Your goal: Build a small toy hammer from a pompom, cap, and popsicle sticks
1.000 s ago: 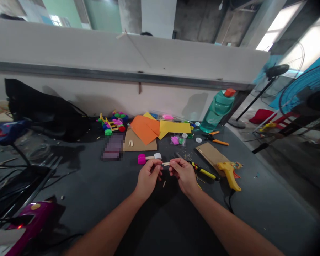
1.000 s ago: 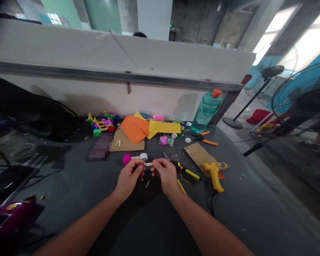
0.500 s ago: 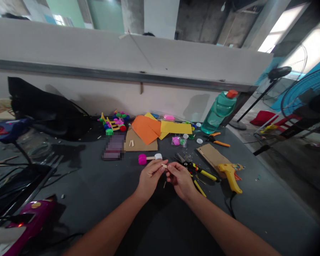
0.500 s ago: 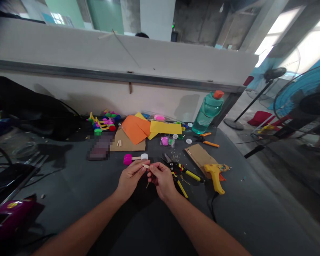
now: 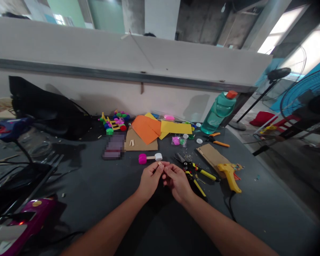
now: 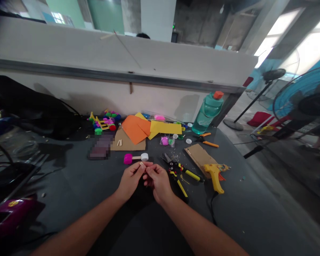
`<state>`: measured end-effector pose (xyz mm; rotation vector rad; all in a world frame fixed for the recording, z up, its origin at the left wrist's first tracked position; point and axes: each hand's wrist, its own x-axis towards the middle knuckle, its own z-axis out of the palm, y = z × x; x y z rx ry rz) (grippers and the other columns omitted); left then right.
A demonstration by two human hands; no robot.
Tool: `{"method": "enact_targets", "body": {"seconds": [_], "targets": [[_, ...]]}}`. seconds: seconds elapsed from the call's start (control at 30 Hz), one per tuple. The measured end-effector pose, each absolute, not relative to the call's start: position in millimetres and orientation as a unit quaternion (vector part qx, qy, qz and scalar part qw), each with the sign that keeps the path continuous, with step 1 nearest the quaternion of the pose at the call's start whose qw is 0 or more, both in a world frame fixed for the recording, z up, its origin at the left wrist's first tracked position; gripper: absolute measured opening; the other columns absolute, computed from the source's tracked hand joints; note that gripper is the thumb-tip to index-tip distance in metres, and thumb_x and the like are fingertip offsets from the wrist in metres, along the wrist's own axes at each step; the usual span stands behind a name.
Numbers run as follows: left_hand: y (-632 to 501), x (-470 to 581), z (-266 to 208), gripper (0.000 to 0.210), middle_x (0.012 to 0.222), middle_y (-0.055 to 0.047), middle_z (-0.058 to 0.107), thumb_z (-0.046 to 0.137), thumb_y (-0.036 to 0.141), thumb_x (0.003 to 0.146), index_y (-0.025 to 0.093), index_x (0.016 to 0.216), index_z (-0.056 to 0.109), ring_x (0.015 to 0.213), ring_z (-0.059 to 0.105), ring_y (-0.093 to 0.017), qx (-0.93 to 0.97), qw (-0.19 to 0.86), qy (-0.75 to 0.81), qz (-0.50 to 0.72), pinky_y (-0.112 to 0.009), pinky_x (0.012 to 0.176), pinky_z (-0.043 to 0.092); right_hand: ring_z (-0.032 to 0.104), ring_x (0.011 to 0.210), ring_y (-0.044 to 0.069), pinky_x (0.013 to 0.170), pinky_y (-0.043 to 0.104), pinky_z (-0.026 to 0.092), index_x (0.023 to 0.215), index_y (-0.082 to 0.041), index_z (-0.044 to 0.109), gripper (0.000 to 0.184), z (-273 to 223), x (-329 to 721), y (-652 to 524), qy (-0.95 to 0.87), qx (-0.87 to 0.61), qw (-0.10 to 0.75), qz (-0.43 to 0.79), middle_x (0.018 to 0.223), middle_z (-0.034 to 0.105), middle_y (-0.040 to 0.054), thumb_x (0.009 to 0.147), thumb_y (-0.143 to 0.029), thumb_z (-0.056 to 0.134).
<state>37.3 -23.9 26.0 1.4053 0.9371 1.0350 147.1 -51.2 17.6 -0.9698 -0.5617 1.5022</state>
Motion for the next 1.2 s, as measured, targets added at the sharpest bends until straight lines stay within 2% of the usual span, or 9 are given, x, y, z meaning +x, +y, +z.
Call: {"method": "enact_targets", "body": {"seconds": [0.17,0.27,0.37,0.47,0.6,0.67,0.8,0.93,1.2], "targets": [[-20,35,26,0.025,0.091,-0.007,0.067,0.043,0.032,0.089,0.016,0.085,0.062,0.089,0.06,-0.019,0.609,0.513,0.385,0.466,-0.029,0.082,0.045,0.051,0.047,0.009,0.041,0.019,0.042,0.074,-0.017,0.058,0.026,19,152,-51,-0.316,-0.488,0.562,0.588,0.057,0.057,-0.0026,0.068,-0.039,0.07],[-18,33,24,0.023,0.084,-0.004,0.065,0.04,0.029,0.09,0.017,0.083,0.059,0.082,0.059,-0.016,0.647,0.459,0.391,0.467,-0.027,0.077,0.044,0.057,0.061,0.014,0.047,0.023,0.045,0.084,-0.019,0.06,0.022,23,160,-53,-0.434,-0.55,0.564,0.437,0.073,0.061,0.0008,0.073,-0.036,0.065],[-18,31,19,0.023,0.077,-0.002,0.061,0.04,0.027,0.09,0.016,0.084,0.059,0.072,0.055,-0.014,0.712,0.43,0.375,0.409,-0.024,0.068,0.042,0.058,0.074,0.016,0.061,0.026,0.048,0.087,-0.021,0.062,0.014,27,167,-54,-0.55,-0.555,0.558,0.281,0.084,0.061,0.0027,0.076,-0.029,0.063],[-18,31,13,0.023,0.073,-0.002,0.06,0.04,0.024,0.089,0.016,0.081,0.059,0.068,0.054,-0.014,0.747,0.422,0.373,0.354,-0.023,0.063,0.04,0.058,0.078,0.017,0.066,0.028,0.047,0.086,-0.023,0.066,0.01,29,170,-55,-0.61,-0.542,0.532,0.226,0.085,0.061,0.0035,0.076,-0.023,0.062],[-18,32,10,0.025,0.064,-0.001,0.058,0.044,0.025,0.086,0.015,0.069,0.059,0.061,0.051,-0.013,0.758,0.405,0.395,0.325,-0.023,0.058,0.037,0.058,0.076,0.017,0.067,0.029,0.046,0.078,-0.023,0.068,0.007,28,171,-53,-0.627,-0.537,0.518,0.225,0.079,0.063,0.0031,0.075,-0.021,0.061],[-17,33,11,0.027,0.062,0.0,0.057,0.047,0.028,0.085,0.015,0.066,0.06,0.06,0.051,-0.013,0.742,0.429,0.393,0.332,-0.023,0.057,0.037,0.058,0.071,0.017,0.065,0.028,0.046,0.073,-0.022,0.068,0.006,27,172,-52,-0.597,-0.546,0.526,0.263,0.073,0.063,0.002,0.075,-0.022,0.062],[-17,35,19,0.025,0.072,-0.003,0.064,0.054,0.036,0.081,0.014,0.081,0.065,0.068,0.058,-0.015,0.628,0.577,0.372,0.365,-0.024,0.063,0.044,0.052,0.055,0.012,0.052,0.024,0.043,0.072,-0.019,0.066,0.013,23,175,-45,-0.436,-0.576,0.576,0.382,0.062,0.06,-0.0009,0.071,-0.032,0.065],[-16,35,23,0.031,0.069,-0.004,0.066,0.059,0.041,0.077,0.012,0.082,0.064,0.06,0.058,-0.013,0.504,0.688,0.361,0.378,-0.025,0.059,0.047,0.046,0.05,0.01,0.046,0.021,0.038,0.071,-0.017,0.064,0.024,21,177,-40,-0.314,-0.55,0.627,0.453,0.056,0.055,-0.0034,0.063,-0.039,0.071],[-18,37,21,0.032,0.059,-0.002,0.063,0.065,0.043,0.072,0.011,0.071,0.063,0.05,0.053,-0.01,0.533,0.683,0.363,0.343,-0.021,0.05,0.042,0.045,0.048,0.008,0.046,0.02,0.036,0.069,-0.016,0.064,0.026,19,174,-40,-0.293,-0.532,0.638,0.474,0.052,0.053,-0.0046,0.061,-0.038,0.074]]}}
